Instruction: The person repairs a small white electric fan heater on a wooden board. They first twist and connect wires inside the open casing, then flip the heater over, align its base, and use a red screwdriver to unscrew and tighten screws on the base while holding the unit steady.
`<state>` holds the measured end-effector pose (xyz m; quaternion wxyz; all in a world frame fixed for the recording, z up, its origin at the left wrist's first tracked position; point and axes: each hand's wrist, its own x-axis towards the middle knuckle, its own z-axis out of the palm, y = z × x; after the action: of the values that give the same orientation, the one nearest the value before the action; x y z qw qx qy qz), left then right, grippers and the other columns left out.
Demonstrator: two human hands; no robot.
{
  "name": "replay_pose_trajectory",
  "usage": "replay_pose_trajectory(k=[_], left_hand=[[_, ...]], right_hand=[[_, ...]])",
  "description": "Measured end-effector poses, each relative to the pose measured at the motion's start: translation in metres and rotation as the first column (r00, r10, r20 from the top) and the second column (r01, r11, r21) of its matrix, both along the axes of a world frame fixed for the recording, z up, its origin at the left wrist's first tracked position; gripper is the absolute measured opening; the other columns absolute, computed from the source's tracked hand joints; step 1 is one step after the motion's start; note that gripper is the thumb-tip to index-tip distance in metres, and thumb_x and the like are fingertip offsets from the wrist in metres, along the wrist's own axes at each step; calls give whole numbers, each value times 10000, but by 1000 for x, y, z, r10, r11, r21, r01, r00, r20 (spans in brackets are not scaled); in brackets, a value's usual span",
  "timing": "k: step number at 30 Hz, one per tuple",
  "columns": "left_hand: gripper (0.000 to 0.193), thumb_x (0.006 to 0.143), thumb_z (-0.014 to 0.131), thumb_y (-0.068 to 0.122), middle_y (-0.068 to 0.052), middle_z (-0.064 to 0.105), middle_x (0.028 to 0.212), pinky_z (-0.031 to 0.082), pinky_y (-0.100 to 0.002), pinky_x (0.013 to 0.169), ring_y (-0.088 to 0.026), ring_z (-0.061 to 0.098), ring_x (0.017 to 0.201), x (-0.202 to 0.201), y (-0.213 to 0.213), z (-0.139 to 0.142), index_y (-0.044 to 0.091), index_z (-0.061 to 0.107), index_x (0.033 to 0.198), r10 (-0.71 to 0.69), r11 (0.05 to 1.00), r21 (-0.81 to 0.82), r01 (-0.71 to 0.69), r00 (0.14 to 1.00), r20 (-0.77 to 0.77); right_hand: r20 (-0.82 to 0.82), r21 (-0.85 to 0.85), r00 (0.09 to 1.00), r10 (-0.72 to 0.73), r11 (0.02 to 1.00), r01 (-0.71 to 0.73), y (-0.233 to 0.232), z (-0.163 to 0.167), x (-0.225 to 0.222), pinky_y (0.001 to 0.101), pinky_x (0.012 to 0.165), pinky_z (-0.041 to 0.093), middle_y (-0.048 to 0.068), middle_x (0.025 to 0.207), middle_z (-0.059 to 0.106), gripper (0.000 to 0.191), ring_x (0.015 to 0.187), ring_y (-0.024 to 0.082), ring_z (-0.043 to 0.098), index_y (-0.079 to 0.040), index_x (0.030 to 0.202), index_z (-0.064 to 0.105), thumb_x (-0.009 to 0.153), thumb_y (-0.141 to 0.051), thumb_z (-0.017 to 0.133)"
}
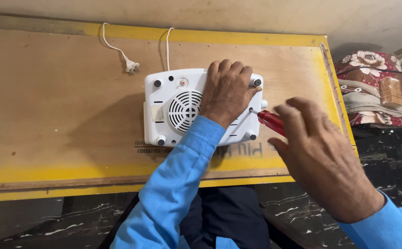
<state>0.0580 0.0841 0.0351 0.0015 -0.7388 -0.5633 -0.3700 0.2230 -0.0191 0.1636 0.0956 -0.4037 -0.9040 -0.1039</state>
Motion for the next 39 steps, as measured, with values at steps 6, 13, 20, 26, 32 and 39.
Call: replay_pose_trajectory(k=[6, 13, 20, 26, 32, 39], left_hand=[[355, 821, 795, 410, -51, 685, 942, 417, -435, 961, -248, 592, 1015, 1, 0, 0, 86, 722, 946, 0, 1000, -4, 0, 1000, 0], [353, 827, 799, 396, -64, 685, 939, 419, -439, 945, -255, 592, 1015, 2, 0, 0, 74, 717, 946, -12, 1000, -5, 12, 1000, -18], [345, 825, 801, 381, -68, 690, 950, 418, -441, 946, -263, 593, 1017, 1, -1, 0, 71, 715, 952, -1, 1000, 13, 1, 1000, -3], [354, 807, 806, 386, -67, 693, 945, 418, -443, 949, -264, 596, 1025, -1, -4, 3, 74, 721, 950, -3, 1000, 28, 2, 1000, 15], [352, 815, 805, 397, -62, 691, 937, 418, -439, 953, -257, 598, 1015, 0, -4, 2, 79, 723, 942, -16, 1000, -6, 16, 1000, 9], [378, 804, 806, 403, -72, 694, 947, 415, -444, 944, -262, 594, 998, 3, -10, 2, 68, 723, 960, -23, 999, 27, 24, 999, -24]], right_hand=[[210, -66, 971, 113, 993, -101, 8, -2, 5, 442, 853, 531, 140, 1072, 564, 413, 957, 299, 636, 3, 1227, 597, 829, -92, 658], [49, -199, 992, -120, 972, 128, 17, 3, -11, 478, 594, 535, 177, 772, 644, 246, 654, 373, 667, -19, 949, 656, 943, -264, 667], [67, -342, 908, -413, 845, 410, 26, 8, -24, 457, 607, 531, 227, 624, 653, 397, 633, 384, 688, -11, 810, 716, 1028, -322, 599], [63, -190, 960, -272, 941, 279, 11, 6, -18, 444, 651, 537, 218, 1019, 643, 620, 747, 357, 663, 31, 1349, 592, 930, -408, 723], [249, 63, 948, 197, 974, -219, 1, 3, -1, 400, 837, 544, 111, 1206, 579, 495, 965, 254, 621, -16, 1255, 622, 775, -138, 626], [157, -217, 984, 82, 975, -46, 17, 4, 0, 454, 634, 541, 124, 899, 618, 345, 794, 320, 676, -40, 1155, 672, 846, -192, 658]])
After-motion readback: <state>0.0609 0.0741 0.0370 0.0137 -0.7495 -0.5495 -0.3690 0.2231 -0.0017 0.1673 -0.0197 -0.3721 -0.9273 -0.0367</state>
